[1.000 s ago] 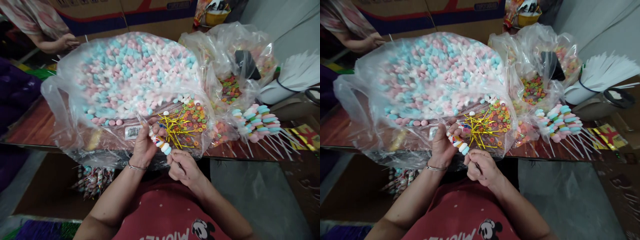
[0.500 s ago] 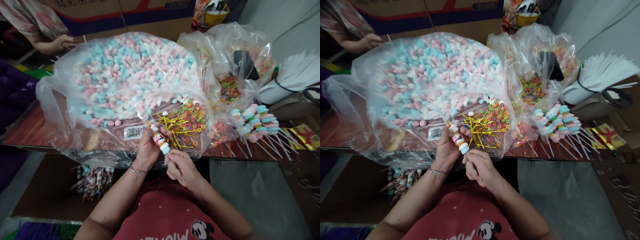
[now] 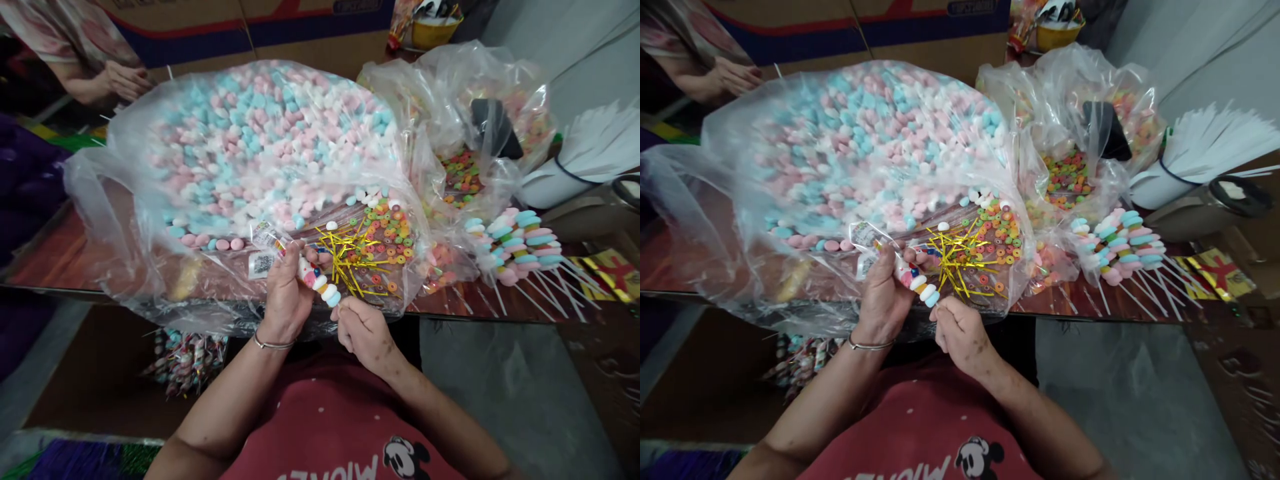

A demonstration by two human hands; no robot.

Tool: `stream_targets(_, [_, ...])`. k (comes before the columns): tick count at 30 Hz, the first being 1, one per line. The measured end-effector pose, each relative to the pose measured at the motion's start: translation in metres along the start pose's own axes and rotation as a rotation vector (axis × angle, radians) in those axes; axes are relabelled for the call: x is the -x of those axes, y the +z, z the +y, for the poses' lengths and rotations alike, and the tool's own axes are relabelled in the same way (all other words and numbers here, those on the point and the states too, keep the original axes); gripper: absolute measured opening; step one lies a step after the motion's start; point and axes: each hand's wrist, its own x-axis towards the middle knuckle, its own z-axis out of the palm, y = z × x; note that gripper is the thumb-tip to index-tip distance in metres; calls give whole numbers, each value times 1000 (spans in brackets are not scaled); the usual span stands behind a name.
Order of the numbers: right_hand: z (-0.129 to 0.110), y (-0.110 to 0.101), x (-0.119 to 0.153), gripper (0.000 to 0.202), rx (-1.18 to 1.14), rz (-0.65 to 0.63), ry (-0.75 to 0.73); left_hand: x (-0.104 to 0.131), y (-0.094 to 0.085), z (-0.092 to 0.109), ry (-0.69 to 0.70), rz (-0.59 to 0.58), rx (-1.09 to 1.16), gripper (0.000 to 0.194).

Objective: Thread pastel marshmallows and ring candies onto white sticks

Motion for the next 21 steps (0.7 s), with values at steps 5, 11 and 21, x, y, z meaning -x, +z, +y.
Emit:
stream_targets(5, [5,4,1,20,125,-8,-48,8,3,-9,2,-48,-66,36])
stream_targets(11, [1,3,-7,21,-434,-135,124,11,1,-13,-170,-120,-16,35])
stream_targets(21, [2,1,-9,21,-596,-256,248,-7,-1,3,-21,-88,-35,39])
